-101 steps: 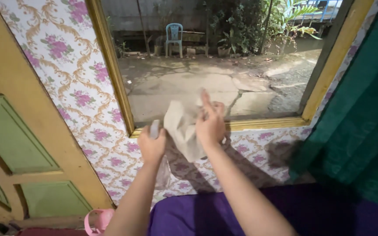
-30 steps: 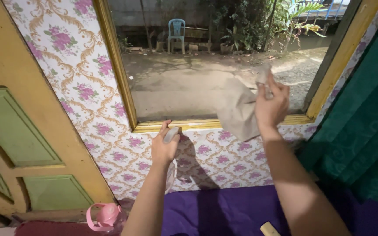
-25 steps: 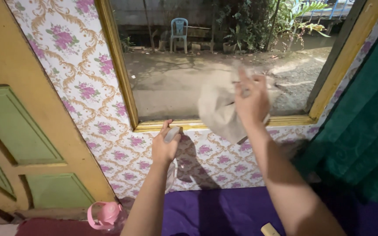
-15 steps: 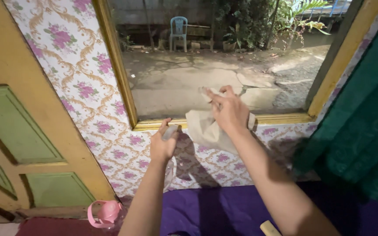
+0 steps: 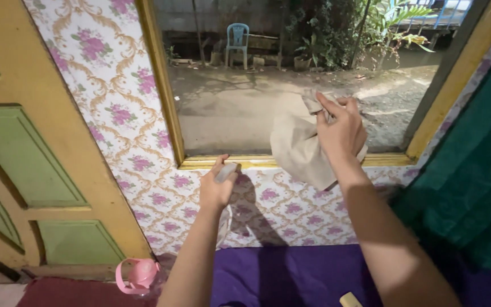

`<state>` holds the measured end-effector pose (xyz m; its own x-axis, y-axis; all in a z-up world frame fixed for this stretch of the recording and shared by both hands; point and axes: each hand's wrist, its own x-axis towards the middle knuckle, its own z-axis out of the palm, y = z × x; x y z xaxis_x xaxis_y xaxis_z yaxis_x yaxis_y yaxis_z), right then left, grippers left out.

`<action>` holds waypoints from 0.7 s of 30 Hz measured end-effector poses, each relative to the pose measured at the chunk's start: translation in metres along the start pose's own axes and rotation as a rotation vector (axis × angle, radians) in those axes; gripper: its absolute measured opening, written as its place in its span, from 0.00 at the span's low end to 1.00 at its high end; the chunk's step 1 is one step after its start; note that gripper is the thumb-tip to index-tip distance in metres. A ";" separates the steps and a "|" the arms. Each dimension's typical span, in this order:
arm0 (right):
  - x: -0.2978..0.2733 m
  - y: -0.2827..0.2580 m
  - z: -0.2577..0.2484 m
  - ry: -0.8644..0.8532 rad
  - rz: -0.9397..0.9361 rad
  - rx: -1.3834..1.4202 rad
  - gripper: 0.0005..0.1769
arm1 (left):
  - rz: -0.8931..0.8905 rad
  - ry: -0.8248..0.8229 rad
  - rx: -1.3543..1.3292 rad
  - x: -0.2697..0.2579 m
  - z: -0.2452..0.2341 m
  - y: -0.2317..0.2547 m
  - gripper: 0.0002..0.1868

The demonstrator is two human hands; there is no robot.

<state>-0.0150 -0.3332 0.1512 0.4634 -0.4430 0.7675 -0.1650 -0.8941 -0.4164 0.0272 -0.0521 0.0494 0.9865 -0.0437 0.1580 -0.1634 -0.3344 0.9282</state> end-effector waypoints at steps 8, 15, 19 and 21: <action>-0.035 -0.028 0.012 -0.147 -0.097 0.016 0.24 | 0.030 -0.029 0.001 -0.007 -0.008 0.010 0.21; -0.080 -0.033 0.057 -0.392 -0.256 -0.080 0.25 | 0.033 -0.018 0.035 -0.006 -0.009 0.014 0.21; -0.085 -0.032 0.061 -0.501 -0.283 -0.141 0.30 | 0.057 0.009 0.011 0.001 0.002 -0.003 0.20; -0.086 -0.034 0.062 -0.550 -0.289 -0.167 0.32 | 0.087 0.028 0.010 0.001 0.009 -0.008 0.19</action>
